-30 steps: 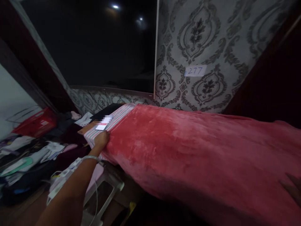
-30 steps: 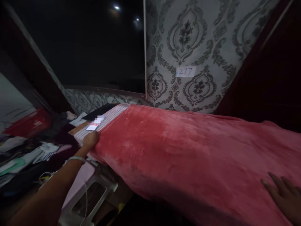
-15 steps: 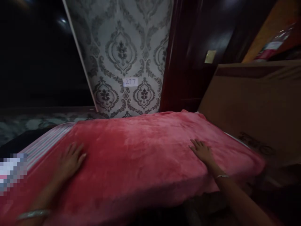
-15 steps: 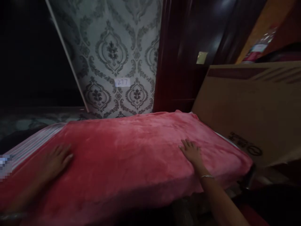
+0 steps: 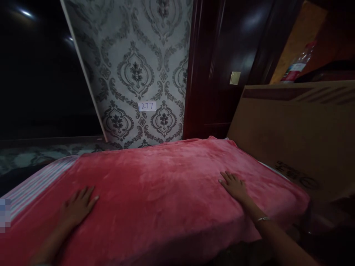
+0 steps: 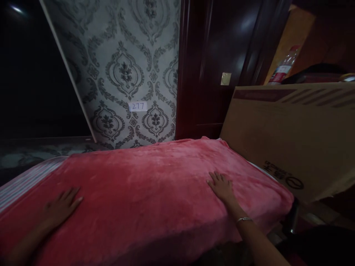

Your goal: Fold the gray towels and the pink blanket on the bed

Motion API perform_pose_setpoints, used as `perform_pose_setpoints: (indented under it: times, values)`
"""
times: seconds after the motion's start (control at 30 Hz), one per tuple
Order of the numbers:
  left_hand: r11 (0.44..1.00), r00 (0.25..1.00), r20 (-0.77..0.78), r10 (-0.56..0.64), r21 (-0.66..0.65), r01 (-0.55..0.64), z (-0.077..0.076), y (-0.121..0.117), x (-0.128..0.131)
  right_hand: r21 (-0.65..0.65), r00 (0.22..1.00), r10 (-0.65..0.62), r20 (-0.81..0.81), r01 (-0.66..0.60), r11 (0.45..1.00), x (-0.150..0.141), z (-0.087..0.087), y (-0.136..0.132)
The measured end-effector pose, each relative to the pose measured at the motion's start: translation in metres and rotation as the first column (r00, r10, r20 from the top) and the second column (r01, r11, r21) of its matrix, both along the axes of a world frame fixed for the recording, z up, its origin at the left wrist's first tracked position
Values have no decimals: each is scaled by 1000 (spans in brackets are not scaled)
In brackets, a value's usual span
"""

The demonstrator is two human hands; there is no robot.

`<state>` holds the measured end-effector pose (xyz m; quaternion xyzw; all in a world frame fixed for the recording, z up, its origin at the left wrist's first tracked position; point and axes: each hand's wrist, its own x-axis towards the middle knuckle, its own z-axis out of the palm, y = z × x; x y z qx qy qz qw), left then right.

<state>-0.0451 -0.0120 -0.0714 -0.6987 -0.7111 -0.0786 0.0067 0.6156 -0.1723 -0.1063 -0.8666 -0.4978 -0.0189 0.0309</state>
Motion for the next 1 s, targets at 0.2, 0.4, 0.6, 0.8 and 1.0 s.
perform_pose_setpoints:
  times: [0.2, 0.4, 0.6, 0.8, 1.0]
  values:
    - [978, 978, 33, -208, 41, 206, 21, 13, 96, 67, 985, 151, -89, -145, 987, -50, 25, 40]
    - [783, 785, 81, -614, -62, 618, 25, 27, 235, 156, 792, 582, -181, -562, 813, -143, 32, 95]
    - [739, 751, 21, -660, -166, 653, 13, 65, 286, 132, 718, 675, -170, -662, 738, -112, 34, 149]
    - [857, 853, -84, -516, -68, 511, 6, 120, 303, 25, 878, 454, -154, -456, 890, -31, 39, 197]
    - [900, 892, -117, -436, -46, 434, 5, 139, 311, -19, 976, 213, -37, -214, 977, 58, 33, 205]
